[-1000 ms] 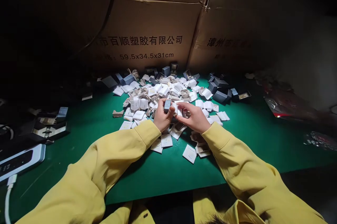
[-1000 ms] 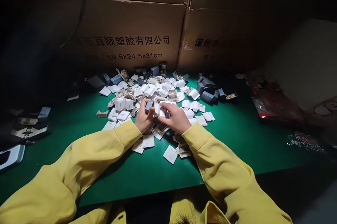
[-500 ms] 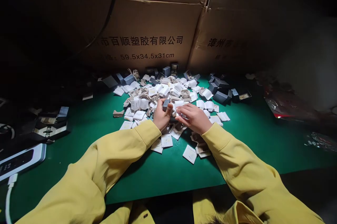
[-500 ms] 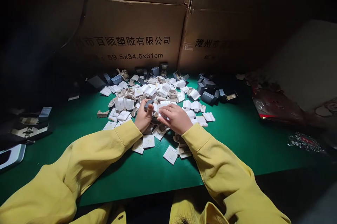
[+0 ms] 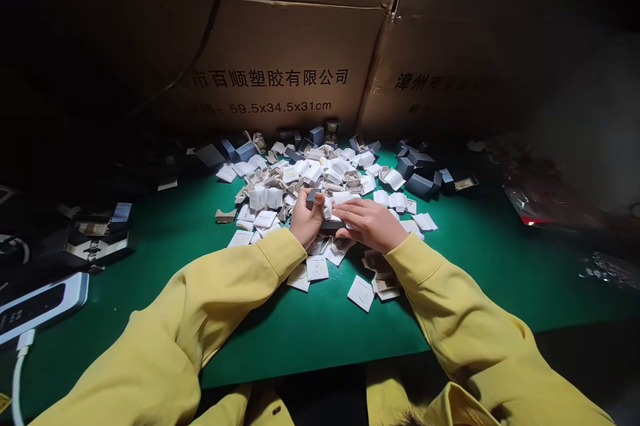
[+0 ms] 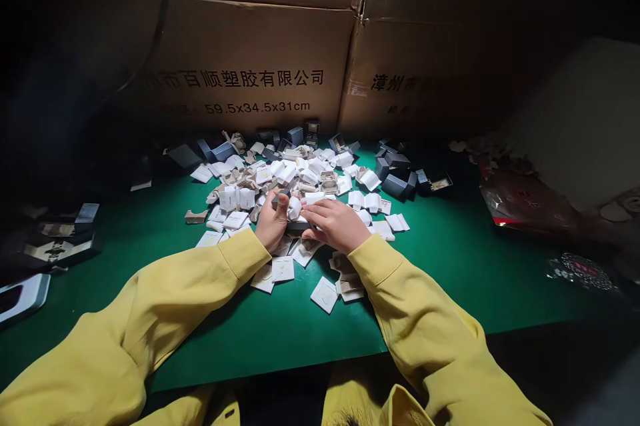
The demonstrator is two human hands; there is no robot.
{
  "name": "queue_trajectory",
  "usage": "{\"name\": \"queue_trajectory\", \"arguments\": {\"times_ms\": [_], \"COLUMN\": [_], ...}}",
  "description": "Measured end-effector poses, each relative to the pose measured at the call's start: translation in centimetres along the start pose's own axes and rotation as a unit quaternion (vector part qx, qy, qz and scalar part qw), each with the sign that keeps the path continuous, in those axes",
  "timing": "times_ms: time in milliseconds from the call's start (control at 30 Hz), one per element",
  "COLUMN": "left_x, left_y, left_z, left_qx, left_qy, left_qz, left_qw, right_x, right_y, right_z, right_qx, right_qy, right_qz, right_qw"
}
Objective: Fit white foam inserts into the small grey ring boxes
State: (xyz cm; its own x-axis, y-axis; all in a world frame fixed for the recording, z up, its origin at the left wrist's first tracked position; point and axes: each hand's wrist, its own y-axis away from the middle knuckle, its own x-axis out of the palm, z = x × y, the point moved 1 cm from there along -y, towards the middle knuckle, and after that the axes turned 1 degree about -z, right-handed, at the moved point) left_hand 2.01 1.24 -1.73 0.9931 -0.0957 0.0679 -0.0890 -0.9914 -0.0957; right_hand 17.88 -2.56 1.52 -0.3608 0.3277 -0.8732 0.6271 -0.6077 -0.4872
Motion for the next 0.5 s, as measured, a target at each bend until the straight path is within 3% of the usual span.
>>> {"name": "queue_trajectory", "arguments": {"times_ms": [100,200,500], "left_x": [0.2,0.2,0.3], "left_y": [0.1,0.0,-0.2], "left_z": [0.0,0.0,-0.3], "left_qx": [-0.019,-0.004,-0.016], "left_qy": [0.057,0.039,0.047], "left_qz": [0.028,0.028,-0.015], "left_qw": [0.998,0.999,0.999], "right_x": [0.0,0.1,0.3], "right_y": [0.1,0.1,0.0], "right_z": [-0.3,-0.3,0.9], "right_qx": [0.0,0.007,0.047], "right_qy": [-0.012,-0.025,0.007], "right_qz": [0.019,0.015,-0.031], "right_qw": [1.0,1.0,0.998]}}
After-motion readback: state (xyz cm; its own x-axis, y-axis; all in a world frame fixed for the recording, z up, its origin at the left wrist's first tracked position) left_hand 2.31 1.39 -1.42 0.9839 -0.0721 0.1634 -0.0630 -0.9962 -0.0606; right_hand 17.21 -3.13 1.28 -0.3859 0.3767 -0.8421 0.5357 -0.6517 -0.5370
